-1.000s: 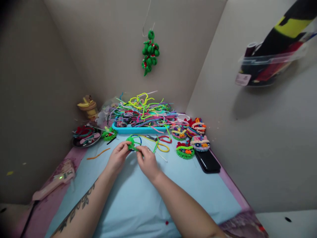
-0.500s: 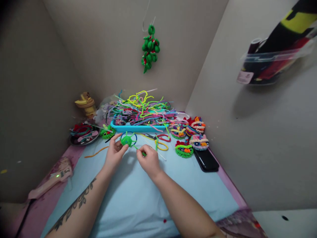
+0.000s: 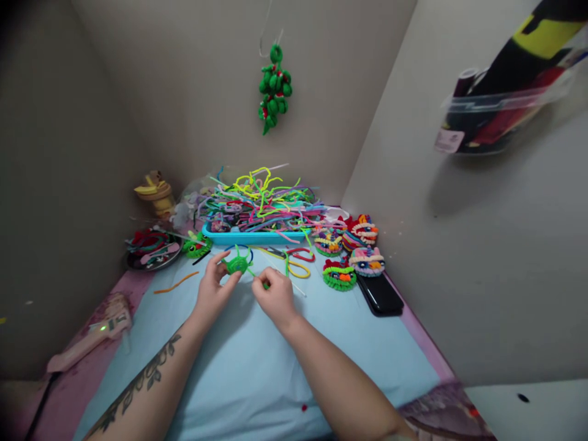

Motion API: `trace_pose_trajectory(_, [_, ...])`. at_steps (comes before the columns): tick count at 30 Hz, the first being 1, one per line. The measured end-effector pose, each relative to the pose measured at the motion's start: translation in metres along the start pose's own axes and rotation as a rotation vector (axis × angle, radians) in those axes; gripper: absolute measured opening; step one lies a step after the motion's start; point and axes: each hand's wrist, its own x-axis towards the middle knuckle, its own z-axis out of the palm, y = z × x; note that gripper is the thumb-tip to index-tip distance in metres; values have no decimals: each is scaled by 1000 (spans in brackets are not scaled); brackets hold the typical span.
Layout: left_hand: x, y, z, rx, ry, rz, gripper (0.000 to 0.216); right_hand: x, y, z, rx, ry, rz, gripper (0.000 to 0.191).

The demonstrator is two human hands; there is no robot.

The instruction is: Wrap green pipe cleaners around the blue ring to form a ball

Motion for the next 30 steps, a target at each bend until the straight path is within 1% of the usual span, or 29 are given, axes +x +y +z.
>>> trace_pose_trajectory(2, [-1, 1, 0, 64, -14, 56, 50, -1, 0, 0, -3, 2, -1, 19])
trace_pose_trajectory(7, [-3, 1, 2, 39, -25, 26, 51, -2, 1, 2, -38, -5, -16, 18])
trace_pose_trajectory(15, [-2, -2, 2, 119, -56, 80, 52, -1, -1, 2, -14, -61, 10, 13])
trace_pose_trajectory(21, [-6, 0, 6, 86, -42, 49, 47, -1, 1, 4, -80, -27, 25, 14])
trace_pose_trajectory(26, [-8, -6, 7, 144, -71, 114, 45, -2, 2, 6, -117, -8, 25, 14])
trace_pose_trajectory(30, [-10, -8, 8, 183, -65, 137, 46, -1, 2, 7, -119, -15, 34, 14])
